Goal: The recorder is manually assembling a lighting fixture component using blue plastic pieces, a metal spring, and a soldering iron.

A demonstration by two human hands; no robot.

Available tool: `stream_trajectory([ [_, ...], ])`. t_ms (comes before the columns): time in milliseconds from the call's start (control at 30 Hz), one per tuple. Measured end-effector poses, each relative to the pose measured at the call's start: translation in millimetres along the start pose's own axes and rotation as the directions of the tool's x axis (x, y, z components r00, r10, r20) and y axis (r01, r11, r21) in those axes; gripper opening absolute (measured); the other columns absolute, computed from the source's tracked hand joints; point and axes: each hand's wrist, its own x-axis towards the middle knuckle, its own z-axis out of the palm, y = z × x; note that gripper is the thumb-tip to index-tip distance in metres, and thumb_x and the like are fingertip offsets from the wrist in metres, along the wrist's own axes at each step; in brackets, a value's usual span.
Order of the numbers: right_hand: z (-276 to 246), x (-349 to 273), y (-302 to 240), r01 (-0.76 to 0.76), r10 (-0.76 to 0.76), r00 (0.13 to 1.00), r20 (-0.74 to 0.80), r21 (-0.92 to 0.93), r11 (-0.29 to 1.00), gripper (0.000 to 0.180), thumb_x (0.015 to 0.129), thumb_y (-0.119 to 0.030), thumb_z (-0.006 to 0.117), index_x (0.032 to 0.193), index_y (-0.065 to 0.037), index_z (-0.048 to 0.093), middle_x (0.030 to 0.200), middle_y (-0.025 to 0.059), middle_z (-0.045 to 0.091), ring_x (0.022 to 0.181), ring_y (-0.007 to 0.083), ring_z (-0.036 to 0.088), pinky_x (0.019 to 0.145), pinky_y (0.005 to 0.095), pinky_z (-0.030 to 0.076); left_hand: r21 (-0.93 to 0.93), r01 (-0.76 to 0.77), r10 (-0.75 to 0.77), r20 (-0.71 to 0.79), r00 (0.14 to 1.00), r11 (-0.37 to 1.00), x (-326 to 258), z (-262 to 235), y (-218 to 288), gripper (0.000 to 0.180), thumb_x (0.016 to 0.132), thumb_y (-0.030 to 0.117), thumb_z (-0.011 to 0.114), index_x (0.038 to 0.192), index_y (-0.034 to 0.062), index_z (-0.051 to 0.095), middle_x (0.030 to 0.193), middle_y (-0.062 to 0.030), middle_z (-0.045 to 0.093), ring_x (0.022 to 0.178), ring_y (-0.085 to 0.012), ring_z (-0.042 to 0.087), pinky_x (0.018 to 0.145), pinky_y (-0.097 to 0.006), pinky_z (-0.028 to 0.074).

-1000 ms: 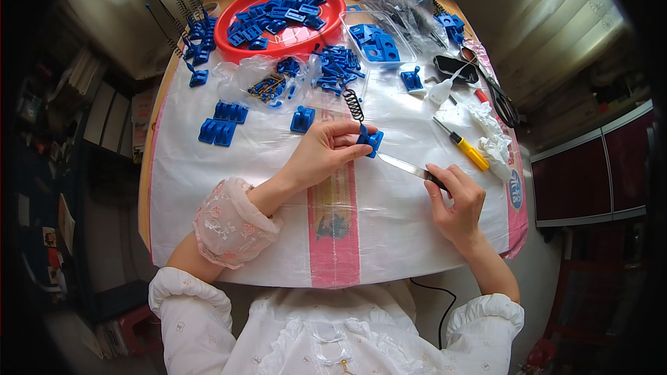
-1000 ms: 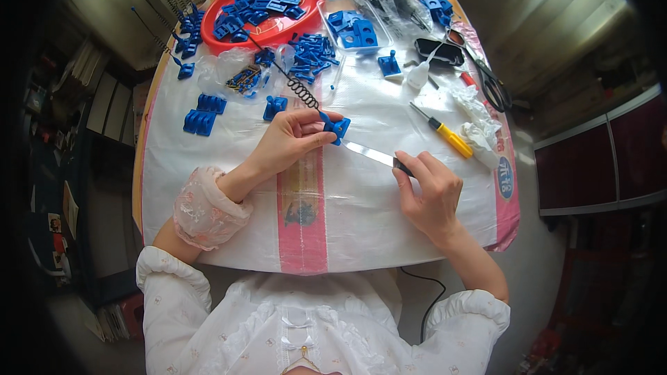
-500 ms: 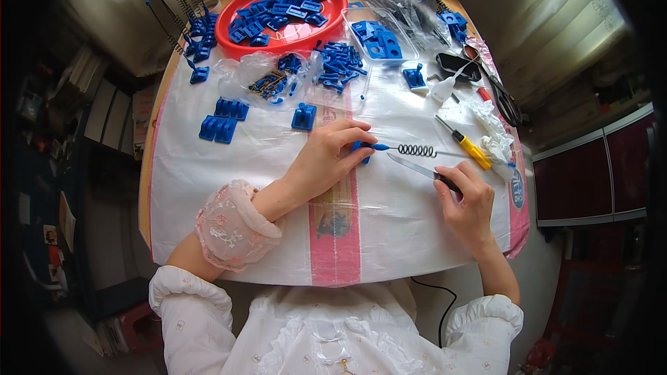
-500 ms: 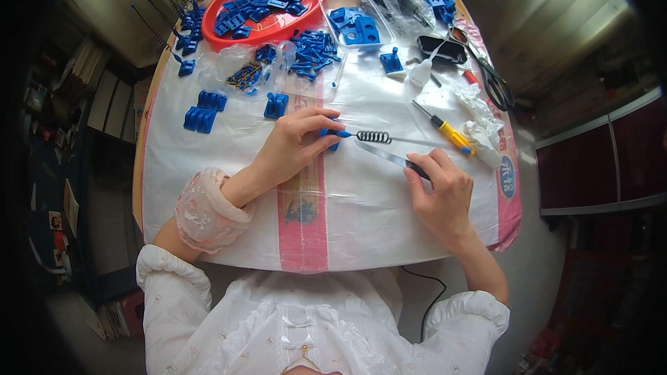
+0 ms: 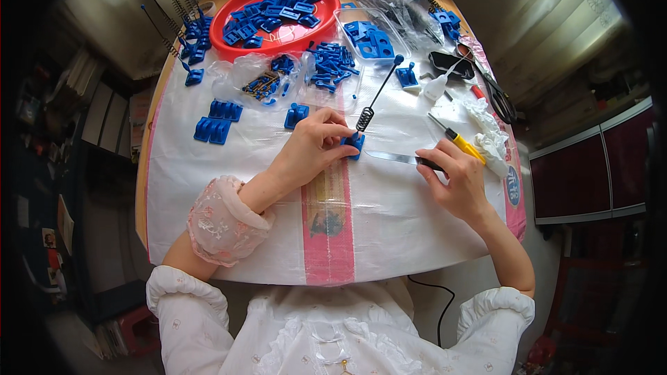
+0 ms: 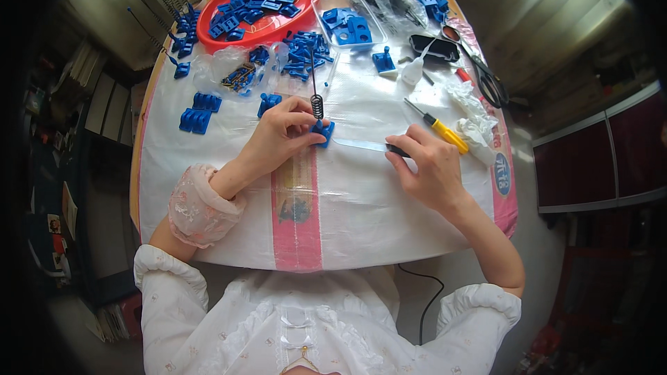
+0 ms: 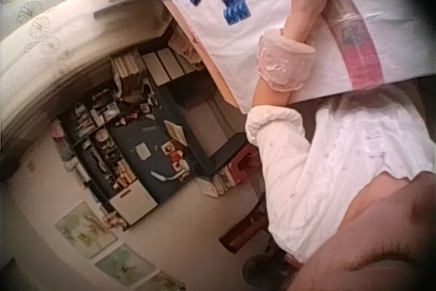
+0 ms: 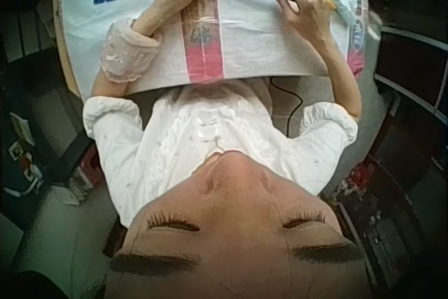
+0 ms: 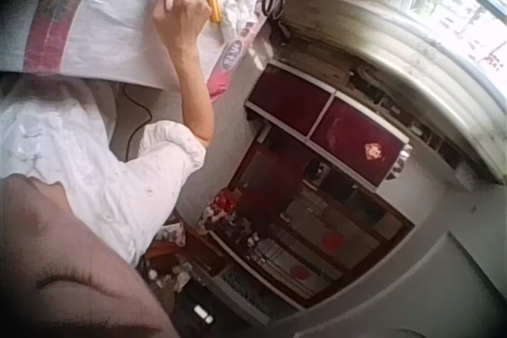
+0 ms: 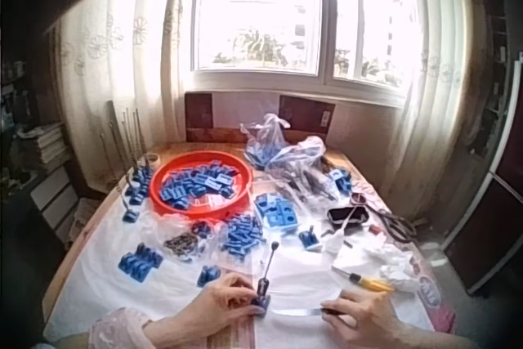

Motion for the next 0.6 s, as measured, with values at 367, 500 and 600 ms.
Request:
stream_trajectory([
  [367,27.1,-6.2,10.8,-0.019,0.024,0.998,-0.05,0.102,0.995,0.022,0.086,-0.011,0.08,0.107,-0.016,0.081,0.084,0.004,0.063,0.061,0.0206,0.062,0.054,0.0344,0.047,-0.058,0.022,-0.018,0.073,0.997,0.998,-1.5,-7.4,-7.6,0.035,0.081,0.01,0.088,0.114,0.0048,0.078,0.11,-0.0065,0.065,0.088,-0.0158,0.062,0.08,-0.027,0.055],
  [500,26.6,-6.2,9.2,-0.016,0.021,0.998,-0.059,0.082,0.997,0.023,0.084,-0.011,0.081,0.106,-0.017,0.082,0.086,0.0033,0.061,0.06,0.0184,0.06,0.053,0.0333,0.046,-0.044,0.011,-0.008,0.074,0.997,0.999,-0.5,-7.2,-6.8,0.034,0.082,0.011,0.088,0.114,0.0063,0.079,0.107,-0.0061,0.065,0.087,-0.0159,0.062,0.079,-0.028,0.054],
  [600,24.7,-6.6,9.5,-0.021,0.027,0.997,-0.071,0.082,0.996,0.024,0.084,-0.01,0.082,0.107,-0.018,0.083,0.087,0.0032,0.061,0.06,0.0174,0.059,0.052,0.0326,0.045,-0.058,0.015,-0.011,0.07,0.997,0.998,-0.1,-7.9,-6.4,0.034,0.082,0.011,0.088,0.114,0.0069,0.079,0.106,-0.0059,0.064,0.087,-0.0159,0.061,0.079,-0.028,0.054],
])
